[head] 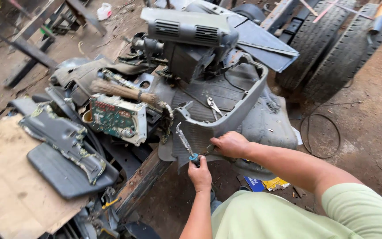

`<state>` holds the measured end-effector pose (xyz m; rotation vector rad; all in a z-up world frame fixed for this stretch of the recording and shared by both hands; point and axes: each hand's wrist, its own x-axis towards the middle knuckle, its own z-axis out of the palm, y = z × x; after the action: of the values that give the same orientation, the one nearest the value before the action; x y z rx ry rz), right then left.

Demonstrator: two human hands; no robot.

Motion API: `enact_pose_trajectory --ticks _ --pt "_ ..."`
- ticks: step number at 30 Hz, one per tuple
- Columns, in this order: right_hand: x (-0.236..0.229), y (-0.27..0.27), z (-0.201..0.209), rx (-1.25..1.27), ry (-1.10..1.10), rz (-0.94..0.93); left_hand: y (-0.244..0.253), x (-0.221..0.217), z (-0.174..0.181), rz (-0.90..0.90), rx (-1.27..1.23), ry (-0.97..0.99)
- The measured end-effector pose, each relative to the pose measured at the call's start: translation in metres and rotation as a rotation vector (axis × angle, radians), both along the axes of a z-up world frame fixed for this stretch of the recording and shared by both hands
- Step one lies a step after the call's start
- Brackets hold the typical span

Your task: Using pliers and a screwdriver to repair or disassemble vehicle interior components like a dashboard and center console.

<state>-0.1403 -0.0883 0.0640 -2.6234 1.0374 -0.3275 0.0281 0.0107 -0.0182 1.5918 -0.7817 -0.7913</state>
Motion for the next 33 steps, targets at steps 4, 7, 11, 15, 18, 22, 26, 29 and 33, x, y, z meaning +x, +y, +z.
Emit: enact_pose_trajectory --ticks 4,7,11,15,18,22,26,29,33 --pt "0.003 0.001 0.002 -0.015 -0.032 -0.032 -0.009 0.0 0.017 -0.076 -0.021 0.062" --pt "-0.007 -0.002 0.005 0.051 0.018 -0.071 -0.02 -0.009 0.009 -0.116 0.037 -0.036" --pt "0.002 -0.003 -0.012 0.009 -0.072 -0.02 -0.019 -0.003 0.006 -0.085 0.062 0.342" --pt "0.003 -0.008 -0.018 0.006 -0.033 0.021 -0.023 -0.006 0.011 -0.098 0.029 0.262" --pt "0.002 -0.011 -0.022 0.005 -0.048 0.029 -0.027 -0.006 0.005 -0.088 0.046 0.326" --pt "-0.011 -0.011 -0.01 0.044 -0.06 0.057 -0.028 -0.009 0.003 -0.093 0.018 0.086" --pt "-0.011 -0.01 -0.006 0.082 -0.034 -0.017 -0.024 -0.014 0.022 -0.088 0.08 -0.164" --pt "-0.004 -0.006 -0.009 0.058 0.001 -0.019 -0.017 -0.006 0.005 -0.061 0.025 -0.067" --pt "-0.012 -0.004 -0.008 -0.067 -0.059 0.02 -0.014 -0.013 0.003 -0.082 -0.015 0.409"
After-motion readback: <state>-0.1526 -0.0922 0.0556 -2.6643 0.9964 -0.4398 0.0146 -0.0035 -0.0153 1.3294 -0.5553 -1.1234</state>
